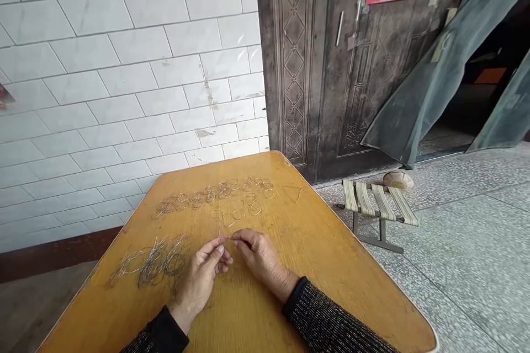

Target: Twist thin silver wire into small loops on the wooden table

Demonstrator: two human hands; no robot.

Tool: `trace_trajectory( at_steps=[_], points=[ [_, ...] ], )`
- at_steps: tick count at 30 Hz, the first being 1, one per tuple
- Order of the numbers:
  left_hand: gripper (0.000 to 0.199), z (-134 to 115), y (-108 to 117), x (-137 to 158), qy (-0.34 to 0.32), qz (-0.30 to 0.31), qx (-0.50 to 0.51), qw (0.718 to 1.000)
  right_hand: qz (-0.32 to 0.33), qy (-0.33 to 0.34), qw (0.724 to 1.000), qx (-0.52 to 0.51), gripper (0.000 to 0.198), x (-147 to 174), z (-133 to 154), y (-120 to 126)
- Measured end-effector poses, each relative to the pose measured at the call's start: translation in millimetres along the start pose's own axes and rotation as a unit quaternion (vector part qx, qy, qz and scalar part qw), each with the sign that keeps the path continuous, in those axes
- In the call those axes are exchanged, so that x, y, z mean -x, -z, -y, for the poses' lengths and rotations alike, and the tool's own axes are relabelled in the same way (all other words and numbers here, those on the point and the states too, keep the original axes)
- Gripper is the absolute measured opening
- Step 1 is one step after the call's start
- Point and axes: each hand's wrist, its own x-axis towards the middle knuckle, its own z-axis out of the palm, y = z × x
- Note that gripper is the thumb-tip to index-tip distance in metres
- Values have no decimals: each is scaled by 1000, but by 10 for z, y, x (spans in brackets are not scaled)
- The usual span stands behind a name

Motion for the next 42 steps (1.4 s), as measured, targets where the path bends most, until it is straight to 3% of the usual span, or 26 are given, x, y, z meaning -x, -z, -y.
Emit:
trace_trajectory(
  at_steps=[3,7,18,28,35,39,42],
  points=[
    [32,-13,25,-7,-11,7,-54,998,7,47,998,52,18,0,9,18],
    [28,-50,26,6,-30,21,-102,994,24,57,994,89,20,-5,6,24],
    [32,-56,19,73,-29,24,-91,995,45,96,983,152,23,13,22,15],
    [29,-22,44,16,23,20,-13,999,47,18,993,102,17,32,42,-64],
    [32,-68,17,38,13,15,-51,999,16,-18,997,68,15,24,92,-71],
    [27,-64,25,29,13,15,-34,999,64,-79,994,-39,16,19,95,-65],
    [25,-59,36,30,40,29,-7,999,46,-135,979,-144,11,-30,130,10]
  ],
)
